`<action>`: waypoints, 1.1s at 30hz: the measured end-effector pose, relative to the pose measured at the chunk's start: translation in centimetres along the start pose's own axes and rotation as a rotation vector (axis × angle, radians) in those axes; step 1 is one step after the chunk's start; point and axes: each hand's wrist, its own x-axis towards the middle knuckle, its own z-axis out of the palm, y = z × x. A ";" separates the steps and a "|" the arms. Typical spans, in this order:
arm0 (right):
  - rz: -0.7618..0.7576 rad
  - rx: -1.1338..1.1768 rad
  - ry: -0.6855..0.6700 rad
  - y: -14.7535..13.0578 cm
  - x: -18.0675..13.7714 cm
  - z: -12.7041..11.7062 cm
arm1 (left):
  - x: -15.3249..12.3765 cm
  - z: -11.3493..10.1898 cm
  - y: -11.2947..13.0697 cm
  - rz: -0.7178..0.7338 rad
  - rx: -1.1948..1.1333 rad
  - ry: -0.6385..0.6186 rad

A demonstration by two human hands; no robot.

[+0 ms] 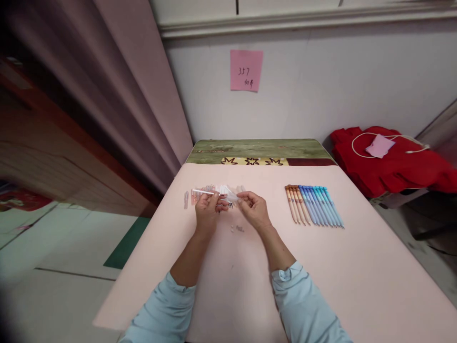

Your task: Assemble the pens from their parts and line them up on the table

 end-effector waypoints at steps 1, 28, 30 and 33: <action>0.004 -0.007 0.000 0.1 0.0 0.0 | 0.0 0.0 0.1 0.002 0.001 0.000; -0.261 -0.329 -0.046 0.4 -0.1 0.1 | -0.2 -0.5 -0.4 0.086 0.149 -0.120; -0.263 -0.319 -0.033 0.5 0.0 0.1 | -0.2 -0.3 -0.2 0.075 0.137 -0.133; -0.256 -0.304 -0.015 0.6 0.0 0.2 | -0.2 0.0 0.3 0.070 0.074 -0.088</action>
